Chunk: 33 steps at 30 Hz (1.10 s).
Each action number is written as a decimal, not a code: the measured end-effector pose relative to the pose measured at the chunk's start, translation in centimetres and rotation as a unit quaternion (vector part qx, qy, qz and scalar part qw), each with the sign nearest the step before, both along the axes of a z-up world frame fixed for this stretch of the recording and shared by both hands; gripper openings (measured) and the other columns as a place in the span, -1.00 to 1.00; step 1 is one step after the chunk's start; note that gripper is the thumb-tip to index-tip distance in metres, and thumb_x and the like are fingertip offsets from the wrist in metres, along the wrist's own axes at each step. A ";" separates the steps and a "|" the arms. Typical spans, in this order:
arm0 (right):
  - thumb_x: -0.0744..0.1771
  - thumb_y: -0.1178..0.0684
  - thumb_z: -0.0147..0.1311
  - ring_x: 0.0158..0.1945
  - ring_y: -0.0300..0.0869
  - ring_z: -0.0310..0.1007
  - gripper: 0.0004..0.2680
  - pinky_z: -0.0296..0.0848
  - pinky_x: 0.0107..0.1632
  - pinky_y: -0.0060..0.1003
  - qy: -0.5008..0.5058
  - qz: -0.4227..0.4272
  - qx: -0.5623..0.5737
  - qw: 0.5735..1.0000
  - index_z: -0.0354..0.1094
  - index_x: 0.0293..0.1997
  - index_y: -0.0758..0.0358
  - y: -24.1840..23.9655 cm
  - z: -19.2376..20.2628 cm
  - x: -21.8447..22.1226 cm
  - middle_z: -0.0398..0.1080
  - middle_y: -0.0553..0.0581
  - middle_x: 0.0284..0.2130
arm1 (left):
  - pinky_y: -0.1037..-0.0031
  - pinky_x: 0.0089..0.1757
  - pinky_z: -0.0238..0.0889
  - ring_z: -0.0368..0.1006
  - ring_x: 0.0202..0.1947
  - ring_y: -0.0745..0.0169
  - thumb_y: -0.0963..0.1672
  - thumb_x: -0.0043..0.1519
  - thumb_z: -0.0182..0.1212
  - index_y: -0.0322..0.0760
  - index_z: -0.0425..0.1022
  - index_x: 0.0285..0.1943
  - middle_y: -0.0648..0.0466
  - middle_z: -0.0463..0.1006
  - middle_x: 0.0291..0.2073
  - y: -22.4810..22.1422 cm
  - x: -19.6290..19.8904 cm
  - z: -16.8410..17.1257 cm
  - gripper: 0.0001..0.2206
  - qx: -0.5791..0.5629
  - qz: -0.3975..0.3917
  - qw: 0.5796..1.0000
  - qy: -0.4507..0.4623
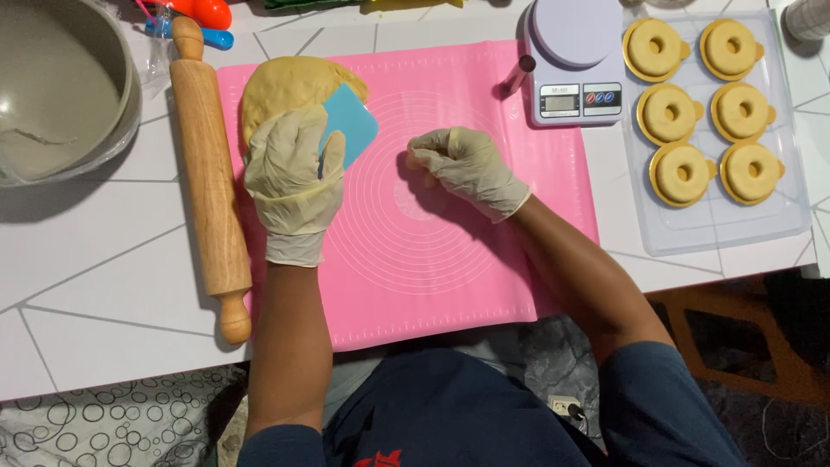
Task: Preparing donuts by rolling dough, cutting shapes with circular cutters, and arranging them on a tray.
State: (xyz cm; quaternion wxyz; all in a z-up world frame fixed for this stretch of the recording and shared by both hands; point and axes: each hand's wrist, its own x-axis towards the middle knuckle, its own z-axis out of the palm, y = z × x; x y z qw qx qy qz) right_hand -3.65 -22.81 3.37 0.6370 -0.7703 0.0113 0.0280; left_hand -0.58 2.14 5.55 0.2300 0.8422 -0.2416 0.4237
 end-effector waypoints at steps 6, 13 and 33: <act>0.34 0.16 0.21 -0.50 -0.33 0.45 -0.89 0.48 -0.29 -0.49 -0.007 -0.004 0.019 1.000 0.57 -0.09 0.28 -0.5 -0.1 -0.3 0.50 0.14 -0.55 | 0.11 0.00 0.31 0.35 0.21 0.02 0.05 0.15 0.40 -0.08 0.50 0.18 0.11 0.50 0.08 -0.2 -0.9 -0.2 -0.55 0.096 0.144 0.978 0.117; 0.33 0.14 0.25 -0.47 -0.30 0.50 -0.86 0.46 -0.28 -0.50 0.017 -0.014 0.027 0.999 0.56 -0.03 0.27 0.2 3.9 -1.0 0.50 0.15 -0.58 | 0.06 0.02 0.32 0.40 0.18 -0.06 0.04 0.20 0.30 -0.07 0.44 0.21 0.06 0.50 0.13 0.3 -0.6 -0.2 -0.58 0.070 0.154 0.968 0.187; 0.30 0.13 0.29 -0.19 -0.16 0.52 -0.73 0.53 -0.09 -0.26 0.048 -0.009 0.016 0.999 0.48 0.09 0.33 0.7 5.8 -2.1 0.58 0.33 -0.23 | 0.03 -0.35 0.45 0.60 -0.29 -0.12 -0.06 0.22 0.08 0.12 0.42 -0.04 0.13 0.58 -0.25 2.1 2.2 -1.4 -0.84 0.035 0.259 0.915 0.308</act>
